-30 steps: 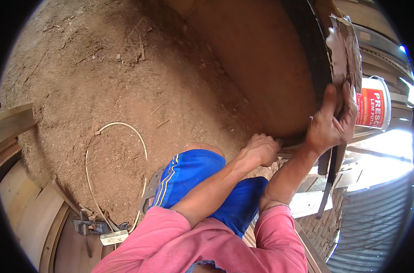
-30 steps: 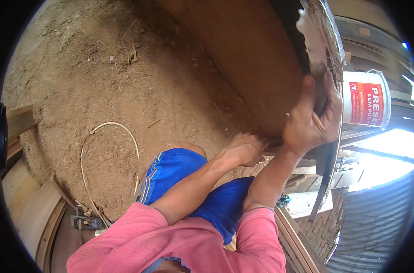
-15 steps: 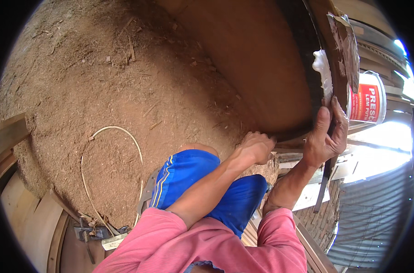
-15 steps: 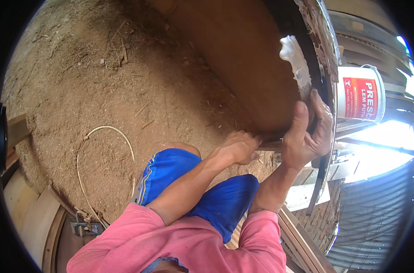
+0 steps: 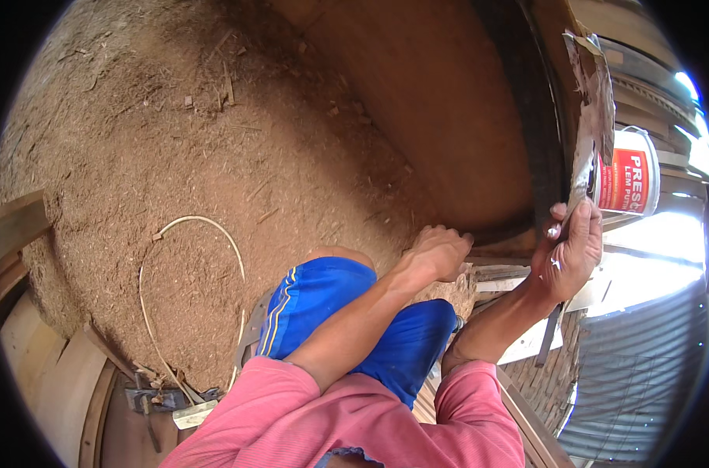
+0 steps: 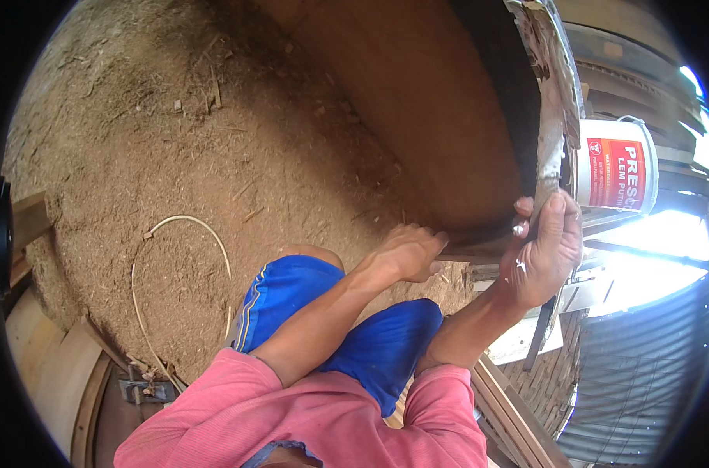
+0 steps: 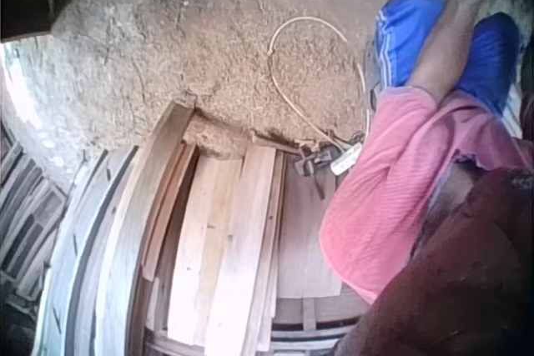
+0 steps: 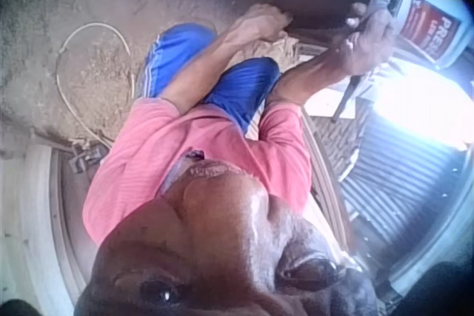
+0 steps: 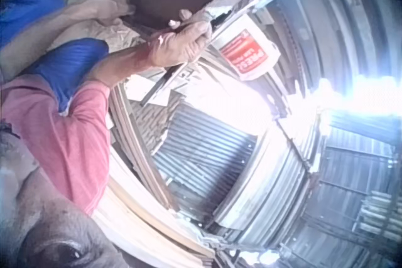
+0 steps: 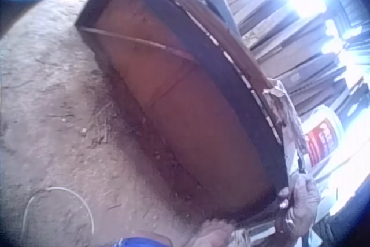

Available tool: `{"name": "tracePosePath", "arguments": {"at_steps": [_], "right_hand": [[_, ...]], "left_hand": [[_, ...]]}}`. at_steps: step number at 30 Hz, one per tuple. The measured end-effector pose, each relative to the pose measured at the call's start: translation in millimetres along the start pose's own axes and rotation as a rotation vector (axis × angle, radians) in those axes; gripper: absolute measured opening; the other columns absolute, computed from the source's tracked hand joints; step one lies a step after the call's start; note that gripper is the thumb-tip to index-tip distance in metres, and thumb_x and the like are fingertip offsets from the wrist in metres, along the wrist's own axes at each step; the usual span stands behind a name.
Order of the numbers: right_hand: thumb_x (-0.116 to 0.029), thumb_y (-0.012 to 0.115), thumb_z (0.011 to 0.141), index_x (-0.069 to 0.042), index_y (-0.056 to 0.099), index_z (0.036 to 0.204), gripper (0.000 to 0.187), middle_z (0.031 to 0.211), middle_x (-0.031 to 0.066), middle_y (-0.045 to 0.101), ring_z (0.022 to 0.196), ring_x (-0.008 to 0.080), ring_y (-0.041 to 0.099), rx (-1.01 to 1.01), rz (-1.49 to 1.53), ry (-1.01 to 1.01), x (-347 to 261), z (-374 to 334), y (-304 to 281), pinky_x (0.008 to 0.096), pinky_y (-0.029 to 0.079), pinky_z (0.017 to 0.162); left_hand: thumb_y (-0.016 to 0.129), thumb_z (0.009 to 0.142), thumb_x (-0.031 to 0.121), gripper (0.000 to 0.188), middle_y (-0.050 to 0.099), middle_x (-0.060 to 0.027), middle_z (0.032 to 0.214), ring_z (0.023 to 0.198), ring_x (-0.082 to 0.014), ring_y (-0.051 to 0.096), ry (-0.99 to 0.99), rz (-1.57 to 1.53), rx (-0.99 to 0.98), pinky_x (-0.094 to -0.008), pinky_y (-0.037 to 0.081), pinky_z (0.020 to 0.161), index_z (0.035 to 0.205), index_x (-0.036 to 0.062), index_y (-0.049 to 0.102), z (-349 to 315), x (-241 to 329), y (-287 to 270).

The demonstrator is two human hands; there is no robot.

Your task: The person applies white adhesive to the edges of a wooden door using a small putty knife.

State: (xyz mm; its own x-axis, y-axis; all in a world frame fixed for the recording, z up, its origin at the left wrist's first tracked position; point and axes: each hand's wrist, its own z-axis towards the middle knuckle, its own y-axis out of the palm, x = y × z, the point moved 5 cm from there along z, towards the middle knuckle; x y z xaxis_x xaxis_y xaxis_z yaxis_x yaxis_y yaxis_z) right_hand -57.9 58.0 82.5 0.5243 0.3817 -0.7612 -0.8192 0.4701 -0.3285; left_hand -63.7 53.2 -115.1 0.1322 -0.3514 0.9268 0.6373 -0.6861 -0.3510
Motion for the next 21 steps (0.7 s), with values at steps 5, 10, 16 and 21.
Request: {"name": "tracePosePath", "arguments": {"at_steps": [5,10,16,21], "right_hand": [[-0.016,0.062,0.099,0.001,0.063,0.103,0.018,0.079,0.0108,0.068,0.059,0.0093,0.055,0.027,0.06,-0.066,-9.5,-4.6,28.9,0.018,0.042,0.052],[-0.013,0.063,0.098,0.001,0.064,0.104,0.015,0.08,0.0124,0.07,0.062,0.0102,0.056,0.028,-0.094,-0.203,-11.7,-21.0,41.2,0.0199,0.044,0.058],[-0.007,0.062,0.098,0.006,0.067,0.109,0.018,0.097,0.014,0.072,0.084,0.0166,0.069,0.19,-0.409,-0.398,-7.7,-17.0,10.9,0.0254,0.056,0.07],[-0.002,0.064,0.095,0.005,0.068,0.112,0.018,0.104,0.0143,0.073,0.093,0.0167,0.069,0.2,-0.497,-0.537,2.5,-21.7,-5.7,0.0272,0.055,0.081]], "left_hand": [[0.07,0.085,0.032,0.045,0.07,-0.0191,0.112,0.109,-0.0377,0.065,0.004,0.004,0.012,-0.0492,0.05,0.092,0.119,0.0036,0.062,2.6,1.9,8.7],[0.071,0.084,0.03,0.046,0.07,-0.0197,0.111,0.109,-0.0383,0.064,0.0,-0.01,0.008,-0.049,0.05,0.092,0.121,0.0038,0.062,2.1,2.4,8.9],[0.07,0.085,0.029,0.045,0.07,-0.0193,0.11,0.109,-0.0382,0.064,-0.002,0.016,0.012,-0.049,0.05,0.092,0.121,0.0039,0.061,-0.3,3.4,5.3],[0.069,0.085,0.03,0.045,0.07,-0.0192,0.11,0.11,-0.038,0.064,-0.008,0.025,-0.008,-0.0491,0.05,0.092,0.122,0.0042,0.061,2.6,4.6,10.0]]}}
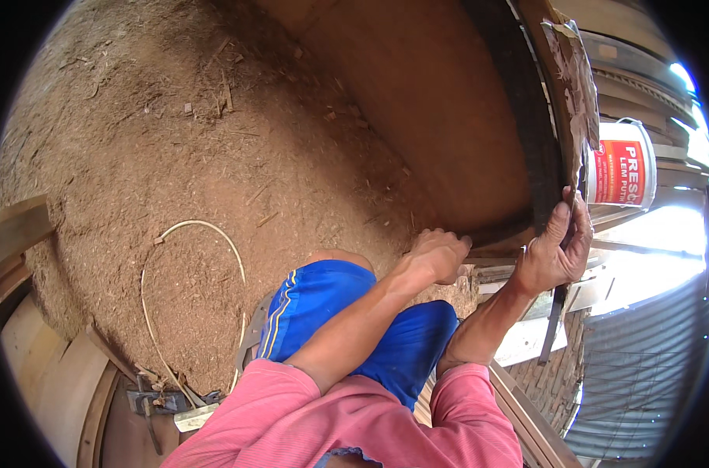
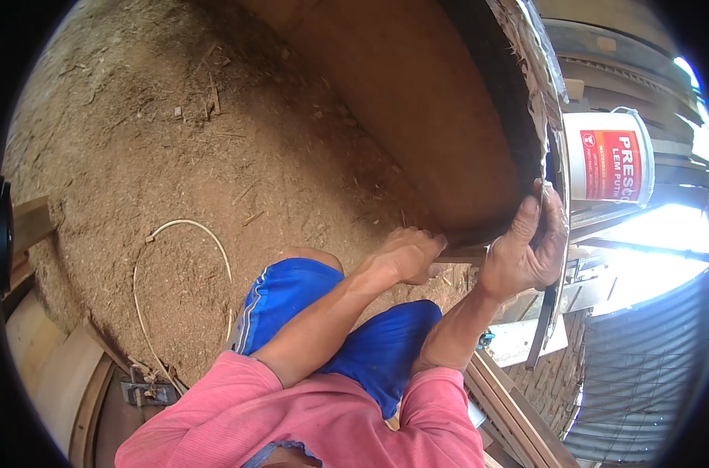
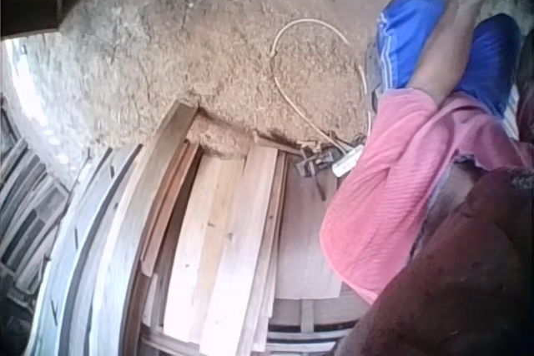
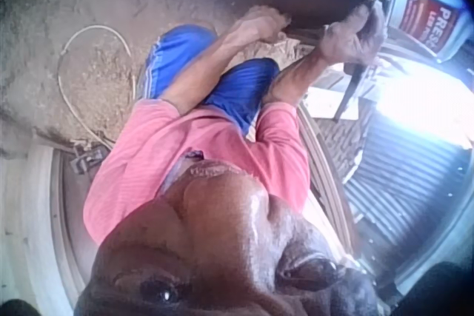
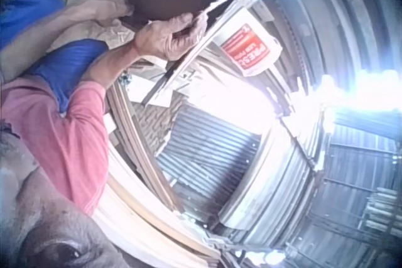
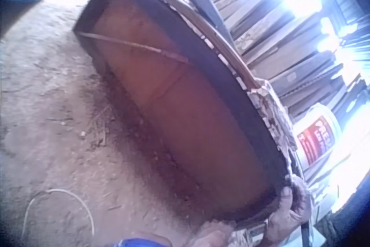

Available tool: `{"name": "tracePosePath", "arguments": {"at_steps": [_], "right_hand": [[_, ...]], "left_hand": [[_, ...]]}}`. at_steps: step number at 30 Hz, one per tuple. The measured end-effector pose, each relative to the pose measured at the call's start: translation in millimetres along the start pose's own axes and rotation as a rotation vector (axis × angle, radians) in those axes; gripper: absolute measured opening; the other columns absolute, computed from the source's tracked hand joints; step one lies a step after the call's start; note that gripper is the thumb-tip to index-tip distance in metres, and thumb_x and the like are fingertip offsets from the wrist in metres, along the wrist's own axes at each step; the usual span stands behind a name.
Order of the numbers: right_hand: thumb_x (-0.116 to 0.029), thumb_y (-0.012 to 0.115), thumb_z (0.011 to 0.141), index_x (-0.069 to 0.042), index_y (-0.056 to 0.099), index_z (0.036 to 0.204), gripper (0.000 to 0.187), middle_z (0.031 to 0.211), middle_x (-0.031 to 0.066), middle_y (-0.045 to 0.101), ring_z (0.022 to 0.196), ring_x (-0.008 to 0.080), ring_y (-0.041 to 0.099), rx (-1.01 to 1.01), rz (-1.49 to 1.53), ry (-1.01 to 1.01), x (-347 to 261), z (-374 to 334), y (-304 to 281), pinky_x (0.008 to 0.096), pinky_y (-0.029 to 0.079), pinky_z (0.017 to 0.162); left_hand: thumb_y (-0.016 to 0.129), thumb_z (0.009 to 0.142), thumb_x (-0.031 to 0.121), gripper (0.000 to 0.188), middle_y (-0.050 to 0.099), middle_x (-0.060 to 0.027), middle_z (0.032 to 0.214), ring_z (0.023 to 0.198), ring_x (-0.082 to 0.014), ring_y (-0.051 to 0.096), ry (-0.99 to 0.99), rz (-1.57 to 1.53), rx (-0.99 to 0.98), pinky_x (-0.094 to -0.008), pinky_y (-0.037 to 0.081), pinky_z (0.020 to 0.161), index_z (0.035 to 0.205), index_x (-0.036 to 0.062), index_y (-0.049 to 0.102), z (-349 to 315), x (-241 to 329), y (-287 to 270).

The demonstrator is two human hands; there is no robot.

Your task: The person applies white adhesive to the edges of a wooden door using a small putty knife.

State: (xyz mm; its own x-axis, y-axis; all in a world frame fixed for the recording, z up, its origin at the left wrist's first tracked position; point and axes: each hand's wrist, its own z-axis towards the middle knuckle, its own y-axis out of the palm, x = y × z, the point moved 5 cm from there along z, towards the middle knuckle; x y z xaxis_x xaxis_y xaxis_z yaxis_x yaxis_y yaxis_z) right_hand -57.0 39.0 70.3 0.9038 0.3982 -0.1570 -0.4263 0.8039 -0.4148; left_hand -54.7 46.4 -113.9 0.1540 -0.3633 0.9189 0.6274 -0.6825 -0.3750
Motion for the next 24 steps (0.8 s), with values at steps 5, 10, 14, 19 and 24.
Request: {"name": "tracePosePath", "arguments": {"at_steps": [5,10,14,19,24], "right_hand": [[0.003,0.066,0.092,0.005,0.067,0.112,0.02,0.106,0.0146,0.071,0.098,0.0182,0.067,0.025,0.034,-0.025,-9.0,2.6,10.6,0.0304,0.053,0.088],[0.003,0.071,0.089,0.006,0.067,0.11,0.022,0.114,0.0157,0.064,0.104,0.0231,0.064,-0.136,0.216,-0.089,-18.9,-4.7,44.7,0.0345,0.053,0.092],[0.0,0.074,0.087,0.005,0.068,0.108,0.022,0.107,0.0144,0.068,0.101,0.0212,0.065,-0.02,0.212,0.037,-23.6,5.3,53.7,0.0347,0.052,0.091],[-0.002,0.077,0.085,0.004,0.07,0.101,0.019,0.104,0.0116,0.07,0.096,0.018,0.065,-0.011,0.086,-0.068,-45.5,14.7,92.0,0.0305,0.051,0.088],[-0.003,0.075,0.086,0.004,0.071,0.1,0.016,0.097,0.0106,0.072,0.089,0.0165,0.066,-0.031,0.13,-0.069,-57.0,15.5,85.6,0.0296,0.052,0.084]], "left_hand": [[0.069,0.086,0.03,0.045,0.07,-0.019,0.11,0.109,-0.0372,0.065,0.006,0.025,0.039,-0.0489,0.051,0.091,0.122,0.0044,0.061,-3.5,-2.1,-0.8],[0.069,0.085,0.027,0.045,0.07,-0.0183,0.111,0.108,-0.0363,0.066,0.003,-0.003,0.006,-0.0488,0.052,0.09,0.124,0.0067,0.061,-2.1,-1.1,1.8],[0.067,0.083,0.023,0.045,0.07,-0.0182,0.111,0.108,-0.0363,0.066,-0.015,0.024,0.002,-0.0484,0.052,0.089,0.125,0.0089,0.062,-0.7,-2.9,2.1],[0.064,0.083,0.021,0.041,0.071,-0.0175,0.108,0.107,-0.0369,0.066,0.076,-0.106,0.136,-0.0488,0.052,0.088,0.122,0.0087,0.063,4.4,-18.5,13.3],[0.065,0.084,0.021,0.037,0.072,-0.017,0.106,0.106,-0.0374,0.066,0.053,-0.082,0.065,-0.049,0.052,0.086,0.118,0.0087,0.065,-6.7,-9.5,-11.1]]}}
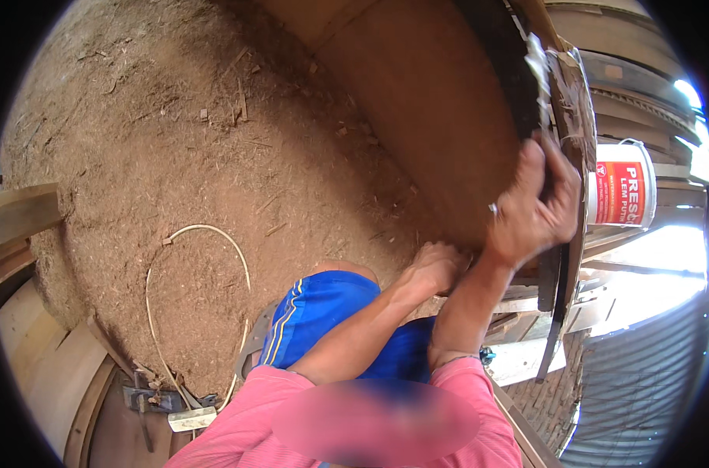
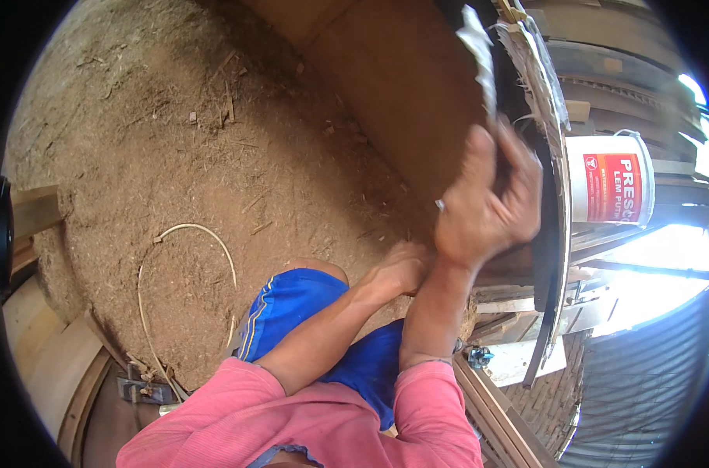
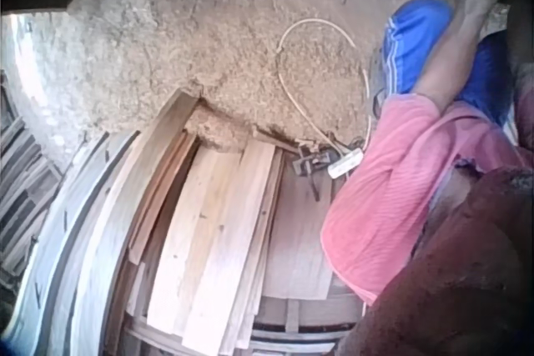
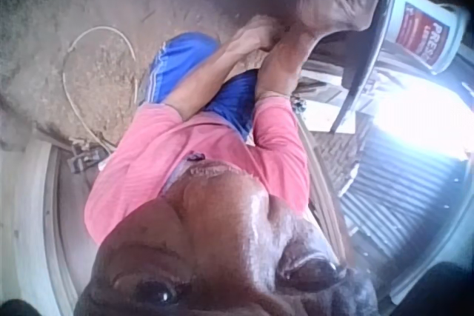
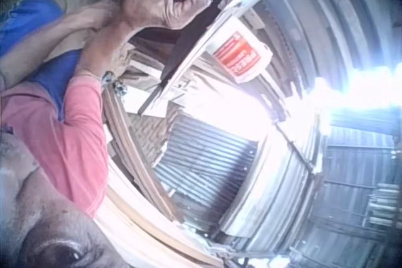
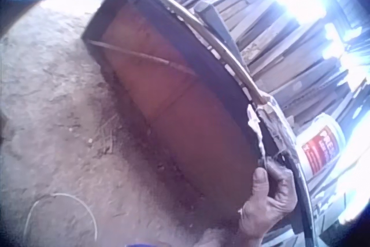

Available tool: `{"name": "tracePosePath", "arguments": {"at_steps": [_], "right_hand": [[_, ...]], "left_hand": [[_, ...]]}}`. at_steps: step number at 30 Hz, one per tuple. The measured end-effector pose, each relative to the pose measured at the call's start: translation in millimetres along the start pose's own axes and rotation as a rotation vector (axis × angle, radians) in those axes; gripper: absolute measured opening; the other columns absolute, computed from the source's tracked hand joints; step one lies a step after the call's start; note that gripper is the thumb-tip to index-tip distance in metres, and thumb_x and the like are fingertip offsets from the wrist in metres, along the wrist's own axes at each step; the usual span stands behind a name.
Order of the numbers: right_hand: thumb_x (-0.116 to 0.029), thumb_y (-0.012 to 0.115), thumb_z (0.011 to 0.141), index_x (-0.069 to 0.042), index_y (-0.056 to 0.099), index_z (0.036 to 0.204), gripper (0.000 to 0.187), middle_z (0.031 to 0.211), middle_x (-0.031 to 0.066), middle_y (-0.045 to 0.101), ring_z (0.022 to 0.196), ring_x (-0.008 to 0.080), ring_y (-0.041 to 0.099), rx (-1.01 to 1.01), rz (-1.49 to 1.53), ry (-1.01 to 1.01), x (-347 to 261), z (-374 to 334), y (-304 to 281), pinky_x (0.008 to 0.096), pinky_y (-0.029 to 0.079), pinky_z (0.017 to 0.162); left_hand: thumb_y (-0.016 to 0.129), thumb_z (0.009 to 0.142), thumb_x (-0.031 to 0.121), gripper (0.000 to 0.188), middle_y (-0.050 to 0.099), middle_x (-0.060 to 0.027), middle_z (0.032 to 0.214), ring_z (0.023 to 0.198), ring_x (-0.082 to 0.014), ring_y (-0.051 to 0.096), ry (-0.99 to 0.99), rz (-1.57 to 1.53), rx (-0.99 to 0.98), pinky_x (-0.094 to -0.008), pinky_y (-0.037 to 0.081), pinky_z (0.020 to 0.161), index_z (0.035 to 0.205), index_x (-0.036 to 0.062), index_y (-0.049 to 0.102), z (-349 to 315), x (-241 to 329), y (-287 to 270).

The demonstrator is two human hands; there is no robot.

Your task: The person applies white adhesive to the edges of a wooden door using a small putty knife.

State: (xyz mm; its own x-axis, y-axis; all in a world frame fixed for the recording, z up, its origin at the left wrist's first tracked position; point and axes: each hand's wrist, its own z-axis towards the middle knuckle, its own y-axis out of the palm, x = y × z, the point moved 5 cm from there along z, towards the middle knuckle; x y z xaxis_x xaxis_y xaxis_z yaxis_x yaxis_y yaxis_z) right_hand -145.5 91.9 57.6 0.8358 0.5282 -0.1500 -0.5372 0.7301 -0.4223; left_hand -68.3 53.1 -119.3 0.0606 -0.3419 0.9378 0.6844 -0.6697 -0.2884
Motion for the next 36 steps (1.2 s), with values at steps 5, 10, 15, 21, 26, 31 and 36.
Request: {"name": "tracePosePath", "arguments": {"at_steps": [5,10,15,21,26,31,36], "right_hand": [[-0.013,0.065,0.097,0.005,0.067,0.105,0.02,0.085,0.0116,0.072,0.063,0.0077,0.056,0.14,0.085,0.181,-6.2,-7.1,-46.3,0.0204,0.044,0.058],[-0.013,0.065,0.097,0.003,0.067,0.105,0.018,0.083,0.01,0.072,0.058,0.0059,0.051,0.074,0.047,0.308,-7.9,2.3,-69.2,0.0192,0.039,0.051],[-0.011,0.066,0.095,0.002,0.069,0.104,0.016,0.079,0.006,0.07,0.057,0.005,0.051,-0.136,0.169,0.134,-20.4,1.5,-43.2,0.0202,0.04,0.05],[-0.009,0.065,0.095,0.003,0.068,0.102,0.014,0.082,0.0063,0.069,0.06,0.0045,0.052,-0.031,0.271,0.396,5.4,1.6,-46.6,0.019,0.039,0.053],[-0.005,0.065,0.093,0.003,0.07,0.103,0.014,0.089,0.0156,0.071,0.073,0.0187,0.07,0.044,0.147,0.318,-19.0,30.4,-108.4,0.0292,0.054,0.067],[-0.006,0.069,0.087,-0.001,0.07,0.097,0.012,0.08,0.0151,0.066,0.069,0.033,0.064,-0.299,-0.144,0.038,-7.8,100.3,-63.9,0.0398,0.048,0.064],[-0.006,0.069,0.085,-0.002,0.071,0.092,0.008,0.075,0.0134,0.063,0.065,0.0326,0.06,-0.376,-0.046,-0.096,-27.1,98.2,-58.9,0.0397,0.046,0.061]], "left_hand": [[0.068,0.084,0.026,0.04,0.071,-0.0195,0.106,0.105,-0.0382,0.066,-0.039,0.096,-0.018,-0.05,0.052,0.087,0.118,0.0047,0.064,4.1,5.9,1.8],[0.069,0.084,0.03,0.046,0.07,-0.0213,0.108,0.106,-0.0395,0.066,-0.084,0.118,-0.088,-0.0502,0.051,0.09,0.121,0.003,0.06,2.8,5.3,2.1],[0.069,0.086,0.032,0.048,0.068,-0.0229,0.112,0.11,-0.0406,0.063,-0.143,0.12,-0.123,-0.0501,0.051,0.092,0.122,0.0029,0.057,-0.5,-11.7,-7.4],[0.068,0.088,0.034,0.049,0.067,-0.0228,0.115,0.111,-0.0401,0.063,-0.2,0.276,-0.11,-0.0492,0.05,0.093,0.125,0.0038,0.056,-0.4,-20.1,-20.4],[0.067,0.09,0.039,0.054,0.067,-0.0212,0.115,0.11,-0.0407,0.062,-0.179,0.347,-0.078,-0.0498,0.05,0.091,0.13,0.0055,0.053,-0.9,-36.7,-27.0],[0.067,0.09,0.039,0.053,0.067,-0.0213,0.116,0.111,-0.0403,0.062,-0.177,0.357,-0.041,-0.0498,0.05,0.091,0.128,0.0047,0.054,4.3,-40.4,-28.6],[0.068,0.089,0.036,0.05,0.067,-0.0219,0.114,0.109,-0.0394,0.063,-0.162,0.391,-0.045,-0.0495,0.051,0.089,0.125,0.0024,0.056,9.8,-32.6,-24.8]]}}
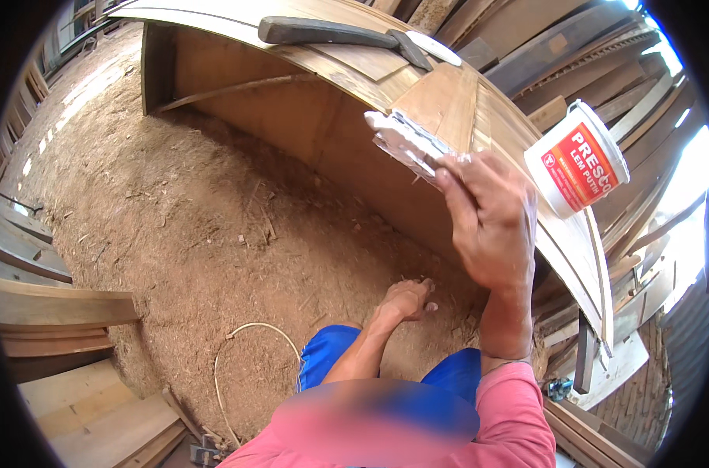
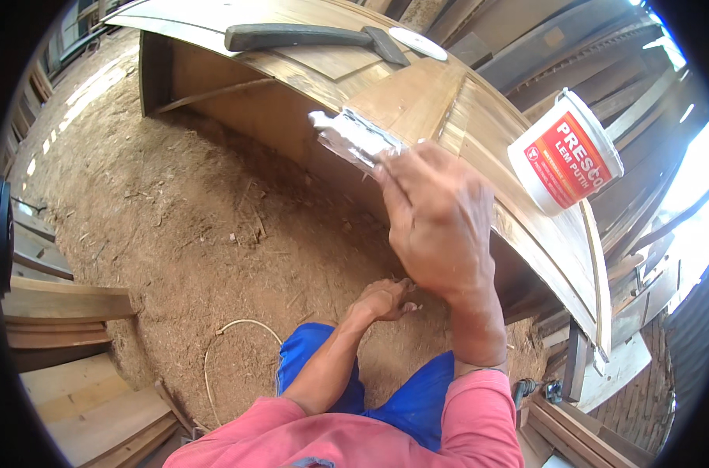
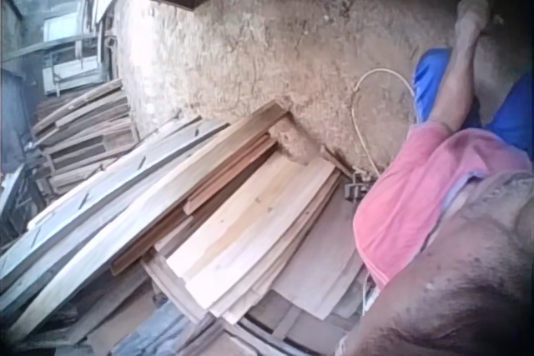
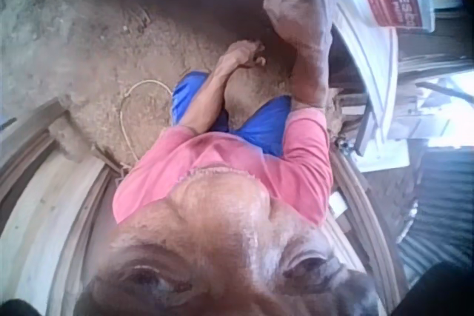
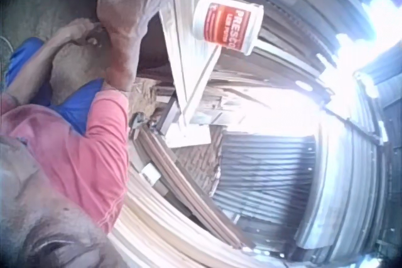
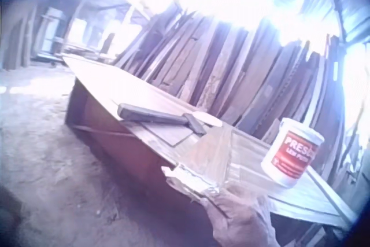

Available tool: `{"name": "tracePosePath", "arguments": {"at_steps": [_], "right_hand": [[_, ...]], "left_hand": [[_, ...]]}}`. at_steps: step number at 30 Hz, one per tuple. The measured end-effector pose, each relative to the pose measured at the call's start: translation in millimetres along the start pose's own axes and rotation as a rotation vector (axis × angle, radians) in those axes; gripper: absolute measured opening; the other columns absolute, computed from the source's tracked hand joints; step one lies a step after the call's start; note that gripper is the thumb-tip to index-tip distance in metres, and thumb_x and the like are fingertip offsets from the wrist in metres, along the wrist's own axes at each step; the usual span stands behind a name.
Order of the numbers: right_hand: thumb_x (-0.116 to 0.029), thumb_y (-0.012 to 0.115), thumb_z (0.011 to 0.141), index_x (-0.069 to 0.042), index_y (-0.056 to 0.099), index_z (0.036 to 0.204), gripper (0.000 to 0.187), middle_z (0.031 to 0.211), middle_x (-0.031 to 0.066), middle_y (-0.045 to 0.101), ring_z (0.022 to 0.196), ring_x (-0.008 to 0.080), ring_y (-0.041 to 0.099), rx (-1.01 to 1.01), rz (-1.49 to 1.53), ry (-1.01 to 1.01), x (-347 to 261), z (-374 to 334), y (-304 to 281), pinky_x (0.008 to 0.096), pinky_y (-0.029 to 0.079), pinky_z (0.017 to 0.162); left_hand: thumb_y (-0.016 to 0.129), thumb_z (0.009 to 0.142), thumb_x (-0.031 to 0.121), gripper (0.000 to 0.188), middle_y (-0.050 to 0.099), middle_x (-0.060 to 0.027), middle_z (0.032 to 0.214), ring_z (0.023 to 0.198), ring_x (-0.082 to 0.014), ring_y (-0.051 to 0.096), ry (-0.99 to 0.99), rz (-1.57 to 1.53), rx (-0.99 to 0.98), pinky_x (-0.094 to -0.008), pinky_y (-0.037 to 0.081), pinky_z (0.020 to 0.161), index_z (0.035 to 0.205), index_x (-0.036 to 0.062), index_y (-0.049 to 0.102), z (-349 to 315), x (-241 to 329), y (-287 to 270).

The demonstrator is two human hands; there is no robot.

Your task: The person applies white adhesive to the edges of a wooden door using a small putty knife.

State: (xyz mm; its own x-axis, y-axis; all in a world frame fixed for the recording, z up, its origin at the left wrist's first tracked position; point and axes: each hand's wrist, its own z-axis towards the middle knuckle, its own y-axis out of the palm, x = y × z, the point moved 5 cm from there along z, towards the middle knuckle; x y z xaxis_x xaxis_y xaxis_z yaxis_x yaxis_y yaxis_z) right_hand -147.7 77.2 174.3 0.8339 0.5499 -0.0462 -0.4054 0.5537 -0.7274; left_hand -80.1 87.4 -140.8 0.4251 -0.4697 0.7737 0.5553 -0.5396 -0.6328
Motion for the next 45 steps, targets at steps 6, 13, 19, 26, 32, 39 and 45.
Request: {"name": "tracePosePath", "arguments": {"at_steps": [6,13,19,26,32,39,45], "right_hand": [[-0.003,0.069,0.088,0.004,0.069,0.094,0.009,0.08,0.0114,0.066,0.067,0.0183,0.06,0.191,0.214,0.234,19.3,-71.9,-16.5,0.0287,0.046,0.064],[-0.005,0.068,0.09,0.002,0.07,0.094,0.008,0.075,0.006,0.066,0.067,0.0115,0.06,0.373,0.353,0.474,57.8,-119.8,-25.8,0.0265,0.047,0.063],[-0.006,0.068,0.089,0.003,0.07,0.099,0.013,0.081,0.0131,0.067,0.069,0.0226,0.064,0.341,0.142,0.331,69.4,-93.1,-10.0,0.0313,0.049,0.066],[-0.005,0.068,0.089,0.001,0.071,0.1,0.013,0.084,0.0134,0.068,0.072,0.0248,0.065,0.418,0.143,0.165,53.6,-89.4,-25.7,0.0329,0.05,0.068],[-0.002,0.068,0.089,0.001,0.07,0.098,0.01,0.084,0.0143,0.067,0.071,0.0246,0.066,0.356,0.295,0.01,37.9,-105.8,1.9,0.0331,0.052,0.065],[-0.005,0.067,0.088,-0.002,0.068,0.093,0.006,0.077,0.0138,0.064,0.066,0.0322,0.063,0.395,0.402,0.208,70.7,-136.3,32.8,0.0383,0.049,0.059],[-0.005,0.065,0.087,0.001,0.069,0.09,0.008,0.073,0.0104,0.065,0.064,0.02,0.059,0.466,0.705,0.358,91.7,-112.8,54.5,0.0326,0.047,0.06]], "left_hand": [[0.069,0.088,0.037,0.052,0.067,-0.0225,0.115,0.109,-0.0398,0.063,-0.04,0.006,-0.048,-0.0496,0.051,0.09,0.126,0.004,0.057,-1.8,6.9,3.8],[0.067,0.088,0.039,0.059,0.062,-0.027,0.122,0.112,-0.0453,0.058,-0.02,0.0,-0.02,-0.0518,0.048,0.095,0.131,0.0018,0.05,-14.7,9.7,-0.6],[0.068,0.088,0.038,0.058,0.062,-0.0268,0.122,0.112,-0.0452,0.059,-0.097,0.066,-0.083,-0.0511,0.049,0.093,0.131,0.0028,0.051,-17.0,16.1,-8.8],[0.07,0.087,0.036,0.053,0.067,-0.0248,0.11,0.106,-0.0436,0.062,-0.13,0.14,0.014,-0.0513,0.05,0.089,0.124,0.0026,0.054,-18.6,0.1,-13.3],[0.071,0.085,0.034,0.05,0.068,-0.0242,0.107,0.103,-0.0426,0.063,-0.061,0.038,0.094,-0.0507,0.051,0.087,0.122,0.0032,0.055,-21.0,-27.6,-5.2],[0.071,0.087,0.036,0.052,0.067,-0.0242,0.11,0.107,-0.0417,0.062,-0.177,0.242,0.101,-0.049,0.05,0.09,0.124,0.004,0.056,-63.2,-38.6,-37.4],[0.068,0.089,0.037,0.053,0.066,-0.021,0.115,0.106,-0.0409,0.061,-0.274,0.375,0.042,-0.0483,0.049,0.091,0.13,0.0077,0.053,-82.8,-40.0,-42.5]]}}
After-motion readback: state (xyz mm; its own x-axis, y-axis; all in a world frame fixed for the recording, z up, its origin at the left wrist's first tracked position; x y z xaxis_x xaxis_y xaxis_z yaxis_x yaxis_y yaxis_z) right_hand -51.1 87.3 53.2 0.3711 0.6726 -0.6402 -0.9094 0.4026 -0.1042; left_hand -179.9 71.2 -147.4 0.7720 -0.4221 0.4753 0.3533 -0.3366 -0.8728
